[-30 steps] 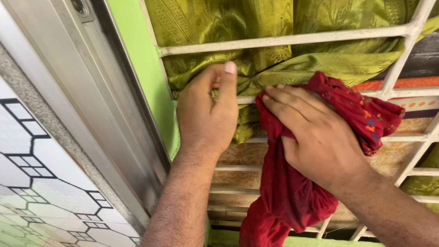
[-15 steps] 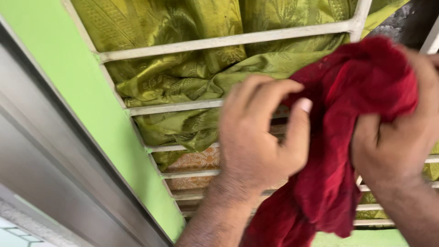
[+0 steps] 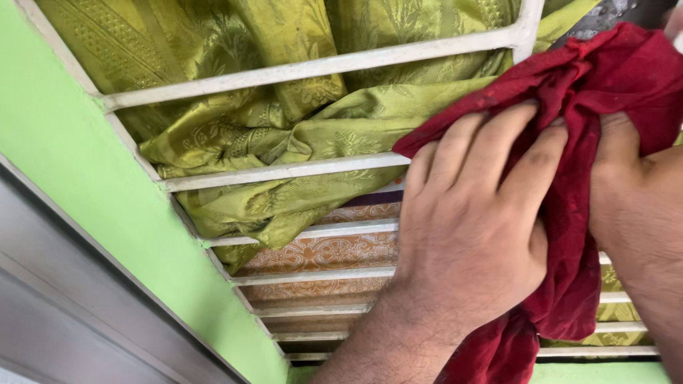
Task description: The person cleans the white metal bars of a window grille using a red cloth. They wipe the horizontal and vertical bars systematically, moving from the lower sections to the upper sections of the grille. A spray bottle is visible on the window sill but is not used during the clip.
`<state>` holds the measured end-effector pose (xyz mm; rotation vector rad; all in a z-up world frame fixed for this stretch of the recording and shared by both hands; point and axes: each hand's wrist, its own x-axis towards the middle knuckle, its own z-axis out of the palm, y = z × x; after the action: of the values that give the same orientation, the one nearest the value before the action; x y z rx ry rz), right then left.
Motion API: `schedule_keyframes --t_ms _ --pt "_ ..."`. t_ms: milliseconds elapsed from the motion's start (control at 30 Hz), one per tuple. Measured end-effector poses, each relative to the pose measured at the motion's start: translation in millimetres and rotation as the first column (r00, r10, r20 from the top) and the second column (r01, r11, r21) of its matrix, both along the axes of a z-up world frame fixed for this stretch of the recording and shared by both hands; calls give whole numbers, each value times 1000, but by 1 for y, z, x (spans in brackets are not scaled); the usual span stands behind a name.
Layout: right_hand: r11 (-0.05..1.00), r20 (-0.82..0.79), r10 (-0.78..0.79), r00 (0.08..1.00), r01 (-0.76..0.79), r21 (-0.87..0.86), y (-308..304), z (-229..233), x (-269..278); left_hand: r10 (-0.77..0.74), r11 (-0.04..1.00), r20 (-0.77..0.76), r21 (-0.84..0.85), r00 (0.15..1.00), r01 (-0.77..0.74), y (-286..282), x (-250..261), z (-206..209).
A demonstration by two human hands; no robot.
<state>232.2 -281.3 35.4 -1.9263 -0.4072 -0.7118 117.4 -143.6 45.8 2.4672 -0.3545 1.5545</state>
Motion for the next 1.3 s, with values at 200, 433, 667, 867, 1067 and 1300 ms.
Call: schedule_keyframes --t_ms 200,433,667,867,1067,1300 --pt "967 490 147 859 -21 -254 -15 21 -18 78 997 -103 31 992 -75 -15 -1 27" --pt "734 498 251 830 173 -657 -22 60 -27 33 996 -245 -73 969 -52 -31 4 46" --pt "626 432 171 886 241 -742 -18 67 -7 59 996 -176 -61 983 -71 -35 21 44" --pt "677 361 81 929 215 -704 -11 69 -18 19 994 -40 -108 999 -23 -27 28 30" --pt "857 486 135 863 145 -495 -15 63 -31 27 991 44 -129 999 -21 -32 29 17" --pt "917 258 79 963 31 -398 -32 51 -46 -17 994 18 -103 1000 19 -39 14 6"
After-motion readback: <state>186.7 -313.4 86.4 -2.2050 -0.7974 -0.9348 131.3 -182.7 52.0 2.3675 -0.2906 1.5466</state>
